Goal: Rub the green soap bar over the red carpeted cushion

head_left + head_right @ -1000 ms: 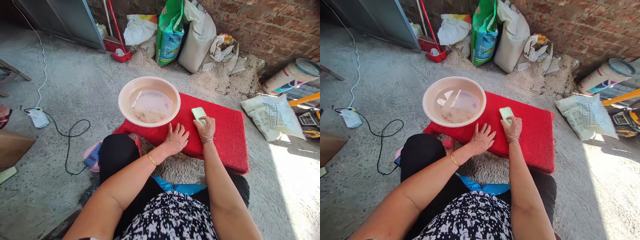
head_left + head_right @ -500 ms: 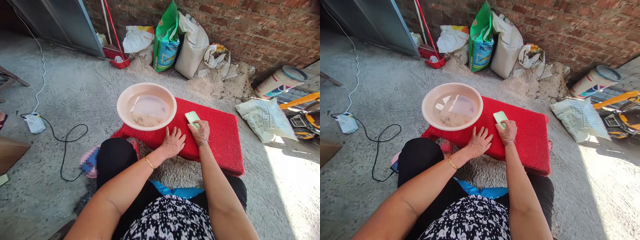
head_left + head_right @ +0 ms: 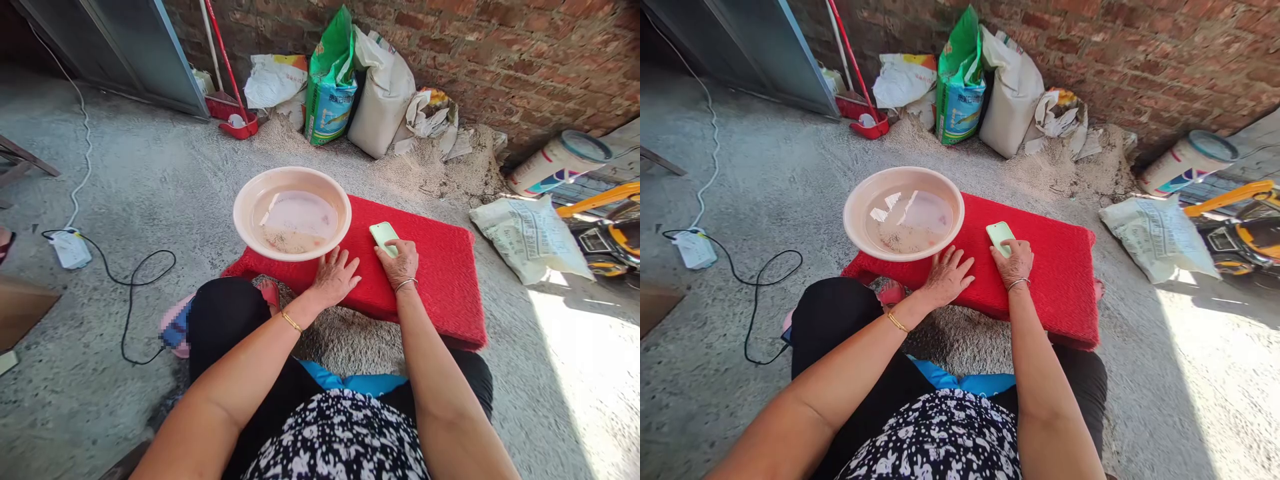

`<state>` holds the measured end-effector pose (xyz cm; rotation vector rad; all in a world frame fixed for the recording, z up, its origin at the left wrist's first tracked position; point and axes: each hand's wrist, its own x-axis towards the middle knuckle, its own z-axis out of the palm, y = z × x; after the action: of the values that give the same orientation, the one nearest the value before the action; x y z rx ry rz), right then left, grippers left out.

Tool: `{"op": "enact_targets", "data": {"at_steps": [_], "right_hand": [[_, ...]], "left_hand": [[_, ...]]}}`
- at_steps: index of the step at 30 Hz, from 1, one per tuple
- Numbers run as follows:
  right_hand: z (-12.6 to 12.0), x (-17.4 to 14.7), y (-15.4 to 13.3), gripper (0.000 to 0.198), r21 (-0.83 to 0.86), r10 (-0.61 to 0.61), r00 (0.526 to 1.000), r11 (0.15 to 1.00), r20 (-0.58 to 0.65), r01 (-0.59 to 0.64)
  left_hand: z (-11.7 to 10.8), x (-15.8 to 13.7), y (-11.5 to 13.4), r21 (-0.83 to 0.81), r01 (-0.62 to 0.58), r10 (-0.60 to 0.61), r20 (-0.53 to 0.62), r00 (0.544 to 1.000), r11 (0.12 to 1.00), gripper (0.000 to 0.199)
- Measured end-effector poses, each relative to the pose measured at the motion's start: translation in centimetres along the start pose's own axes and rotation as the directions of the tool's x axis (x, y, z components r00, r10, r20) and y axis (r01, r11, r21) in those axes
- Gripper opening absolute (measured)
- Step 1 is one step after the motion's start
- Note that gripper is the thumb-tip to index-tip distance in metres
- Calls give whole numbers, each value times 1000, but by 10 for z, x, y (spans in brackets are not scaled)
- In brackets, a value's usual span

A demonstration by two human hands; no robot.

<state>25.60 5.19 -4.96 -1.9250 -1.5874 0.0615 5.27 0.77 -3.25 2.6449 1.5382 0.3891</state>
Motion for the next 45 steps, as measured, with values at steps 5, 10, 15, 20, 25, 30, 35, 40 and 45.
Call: {"op": "enact_targets", "data": {"at_steps": [5, 10, 15, 20, 25, 30, 35, 40, 45], "right_hand": [[1, 1, 0, 36, -76, 156, 986, 984, -60, -160], [2, 2, 2, 36, -40, 117, 990, 992, -80, -120], [1, 0, 0, 35, -16, -45, 999, 999, 11, 45], [1, 0, 1, 36, -87, 103, 993, 990, -58, -108], [2, 1, 3, 37, -67, 121, 989, 990, -85, -127], [2, 0, 1, 34, 17, -53, 999, 998, -2, 53], [3, 1, 2, 36, -59, 83, 995, 995, -55, -86], [3, 2, 4, 35, -58, 104, 990, 992, -90, -110], [3, 2, 5, 35, -32, 13, 999, 999, -48, -14]], "left_hand": [[-2, 1, -5, 45, 61, -62, 17, 998, 997, 46], [-1, 3, -1, 93, 43, -49, 62, 997, 995, 45], [0, 3, 3, 119, 42, -49, 52, 997, 992, 46], [1, 4, 4, 102, 46, -52, 53, 997, 994, 45], [1, 4, 5, 112, 47, -53, 52, 997, 993, 45], [0, 4, 6, 130, 47, -53, 46, 998, 990, 45], [0, 5, 7, 136, 39, -46, 48, 998, 990, 45], [-1, 5, 6, 137, 36, -44, 51, 998, 990, 45], [-2, 5, 7, 131, 45, -53, 63, 997, 990, 45]]}}
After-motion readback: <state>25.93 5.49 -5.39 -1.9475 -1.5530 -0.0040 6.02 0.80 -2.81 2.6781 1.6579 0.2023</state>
